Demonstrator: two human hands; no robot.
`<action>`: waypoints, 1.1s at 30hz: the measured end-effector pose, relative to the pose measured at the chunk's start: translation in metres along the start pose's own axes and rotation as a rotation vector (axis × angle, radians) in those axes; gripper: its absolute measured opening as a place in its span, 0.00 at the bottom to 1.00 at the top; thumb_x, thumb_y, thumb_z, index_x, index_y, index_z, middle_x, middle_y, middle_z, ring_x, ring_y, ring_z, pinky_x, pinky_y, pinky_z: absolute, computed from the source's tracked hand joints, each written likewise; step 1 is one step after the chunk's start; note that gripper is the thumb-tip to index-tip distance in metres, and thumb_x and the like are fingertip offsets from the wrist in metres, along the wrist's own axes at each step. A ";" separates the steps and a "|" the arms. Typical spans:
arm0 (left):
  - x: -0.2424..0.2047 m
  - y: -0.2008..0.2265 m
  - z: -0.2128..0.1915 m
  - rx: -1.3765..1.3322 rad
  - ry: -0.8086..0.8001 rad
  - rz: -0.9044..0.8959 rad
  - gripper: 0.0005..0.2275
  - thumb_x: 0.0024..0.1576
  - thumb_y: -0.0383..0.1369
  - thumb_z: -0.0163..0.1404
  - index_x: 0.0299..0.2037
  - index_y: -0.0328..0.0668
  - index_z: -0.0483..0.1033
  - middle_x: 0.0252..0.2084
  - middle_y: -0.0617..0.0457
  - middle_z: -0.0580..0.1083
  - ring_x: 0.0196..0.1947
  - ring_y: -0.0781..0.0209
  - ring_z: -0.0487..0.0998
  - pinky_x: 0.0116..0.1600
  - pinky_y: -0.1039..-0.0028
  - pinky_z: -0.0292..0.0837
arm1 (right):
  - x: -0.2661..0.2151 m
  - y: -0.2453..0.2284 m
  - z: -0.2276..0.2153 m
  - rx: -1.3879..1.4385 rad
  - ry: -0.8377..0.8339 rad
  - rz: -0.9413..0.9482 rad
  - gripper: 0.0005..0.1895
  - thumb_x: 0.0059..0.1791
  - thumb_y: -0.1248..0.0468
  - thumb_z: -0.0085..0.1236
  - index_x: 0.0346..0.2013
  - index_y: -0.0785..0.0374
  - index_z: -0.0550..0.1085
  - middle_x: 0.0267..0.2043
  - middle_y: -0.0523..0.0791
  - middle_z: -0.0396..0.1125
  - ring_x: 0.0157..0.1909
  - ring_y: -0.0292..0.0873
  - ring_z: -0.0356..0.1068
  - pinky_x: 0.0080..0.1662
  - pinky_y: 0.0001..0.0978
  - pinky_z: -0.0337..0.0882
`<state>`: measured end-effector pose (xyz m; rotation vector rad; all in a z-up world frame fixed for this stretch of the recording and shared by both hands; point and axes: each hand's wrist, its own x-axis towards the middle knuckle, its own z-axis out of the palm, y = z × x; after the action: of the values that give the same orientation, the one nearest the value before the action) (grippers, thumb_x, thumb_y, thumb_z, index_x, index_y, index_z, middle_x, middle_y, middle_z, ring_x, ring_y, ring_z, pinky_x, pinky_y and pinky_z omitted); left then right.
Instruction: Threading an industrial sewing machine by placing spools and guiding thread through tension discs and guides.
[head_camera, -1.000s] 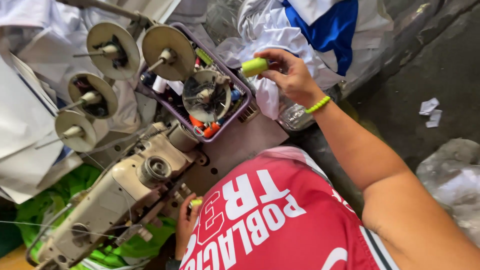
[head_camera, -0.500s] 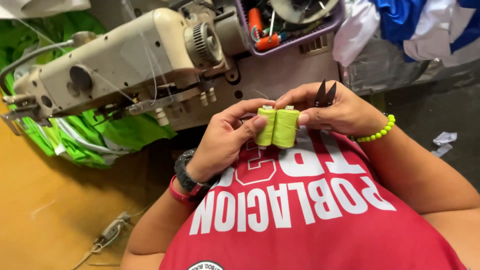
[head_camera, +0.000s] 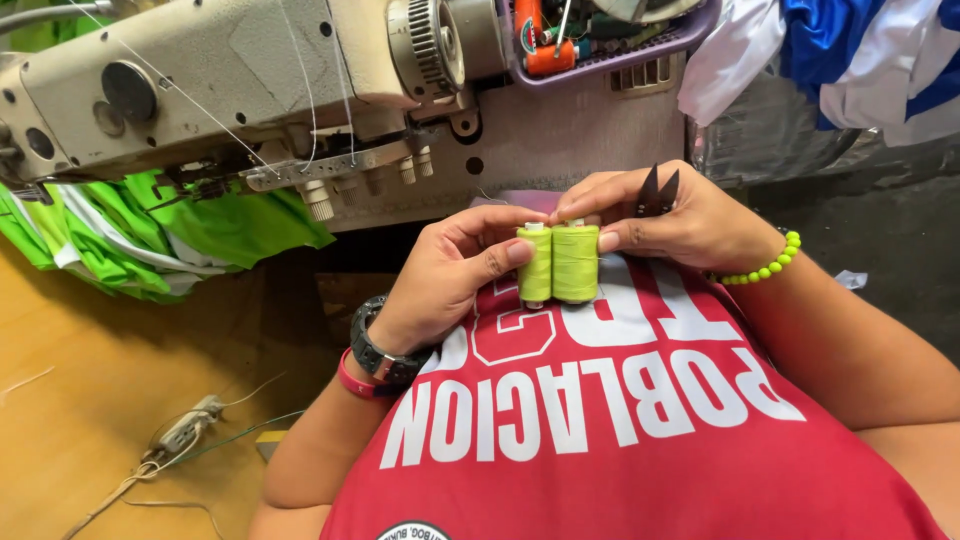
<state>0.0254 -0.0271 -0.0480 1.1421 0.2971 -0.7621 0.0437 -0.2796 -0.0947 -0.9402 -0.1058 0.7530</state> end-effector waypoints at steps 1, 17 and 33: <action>0.000 0.000 0.001 -0.008 -0.006 0.003 0.15 0.60 0.27 0.58 0.56 0.31 0.76 0.43 0.45 0.81 0.43 0.64 0.82 0.48 0.73 0.82 | -0.001 -0.004 0.002 -0.028 0.001 -0.006 0.17 0.47 0.76 0.60 0.51 0.74 0.76 0.50 0.59 0.71 0.40 0.39 0.72 0.41 0.28 0.74; 0.022 -0.005 0.002 -0.109 -0.011 0.039 0.18 0.63 0.30 0.51 0.61 0.28 0.71 0.48 0.38 0.78 0.44 0.51 0.83 0.48 0.63 0.83 | -0.021 -0.035 -0.034 -0.391 0.169 -0.280 0.23 0.45 0.73 0.66 0.54 0.74 0.72 0.42 0.50 0.72 0.43 0.40 0.74 0.43 0.32 0.76; 0.012 0.025 0.000 -0.130 0.002 -0.017 0.11 0.55 0.25 0.39 0.47 0.34 0.67 0.40 0.42 0.71 0.35 0.51 0.76 0.45 0.64 0.77 | 0.065 -0.109 -0.071 -1.167 0.525 -0.859 0.21 0.54 0.77 0.65 0.53 0.65 0.62 0.57 0.55 0.64 0.38 0.46 0.72 0.39 0.33 0.74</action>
<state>0.0512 -0.0268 -0.0374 1.0187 0.3535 -0.7461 0.1784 -0.3270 -0.0692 -1.9671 -0.4792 -0.4735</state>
